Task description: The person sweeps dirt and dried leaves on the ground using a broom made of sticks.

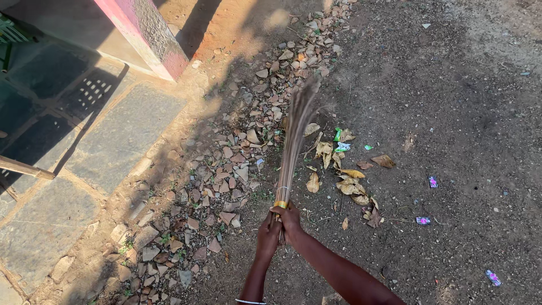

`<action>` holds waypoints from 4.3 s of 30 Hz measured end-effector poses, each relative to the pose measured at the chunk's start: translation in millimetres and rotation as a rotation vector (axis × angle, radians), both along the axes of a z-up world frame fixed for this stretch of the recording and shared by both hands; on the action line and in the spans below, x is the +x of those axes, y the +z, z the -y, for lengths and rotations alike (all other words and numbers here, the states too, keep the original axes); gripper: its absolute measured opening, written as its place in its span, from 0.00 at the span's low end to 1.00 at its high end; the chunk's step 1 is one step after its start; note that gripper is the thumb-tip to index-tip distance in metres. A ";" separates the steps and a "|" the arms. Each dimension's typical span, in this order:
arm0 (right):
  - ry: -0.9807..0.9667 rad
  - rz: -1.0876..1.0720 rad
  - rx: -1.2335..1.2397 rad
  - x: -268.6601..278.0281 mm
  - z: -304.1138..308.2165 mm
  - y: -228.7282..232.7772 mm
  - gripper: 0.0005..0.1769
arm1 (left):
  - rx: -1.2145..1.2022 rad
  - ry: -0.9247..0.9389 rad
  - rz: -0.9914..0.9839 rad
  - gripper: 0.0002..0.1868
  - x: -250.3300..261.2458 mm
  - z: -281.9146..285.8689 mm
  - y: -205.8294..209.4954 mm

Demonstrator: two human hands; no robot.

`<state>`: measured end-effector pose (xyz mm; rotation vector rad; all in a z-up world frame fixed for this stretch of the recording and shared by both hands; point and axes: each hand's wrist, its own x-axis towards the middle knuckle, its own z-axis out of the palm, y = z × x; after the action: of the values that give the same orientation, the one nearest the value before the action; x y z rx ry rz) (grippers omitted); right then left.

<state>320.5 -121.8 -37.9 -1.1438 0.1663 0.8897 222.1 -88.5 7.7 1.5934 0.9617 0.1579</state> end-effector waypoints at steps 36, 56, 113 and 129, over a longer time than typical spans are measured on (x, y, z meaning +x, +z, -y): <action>-0.242 -0.059 -0.110 31.6 101.3 -35.5 0.18 | -0.034 -0.165 0.083 0.33 37.4 81.3 -72.1; -0.082 -0.134 -0.299 27.9 166.7 -7.4 0.19 | -0.106 -0.146 0.028 0.30 36.1 148.5 -58.6; 0.718 -0.032 -0.233 47.7 370.6 -14.8 0.18 | -0.510 0.556 0.008 0.24 60.6 401.6 -61.3; 0.425 -0.143 0.118 150.9 327.9 9.3 0.27 | -0.005 0.054 -0.119 0.44 104.0 377.6 58.6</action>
<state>471.4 -449.8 -28.6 -1.0205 -0.0163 1.3419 326.2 -466.1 66.4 1.5869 1.0964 0.0986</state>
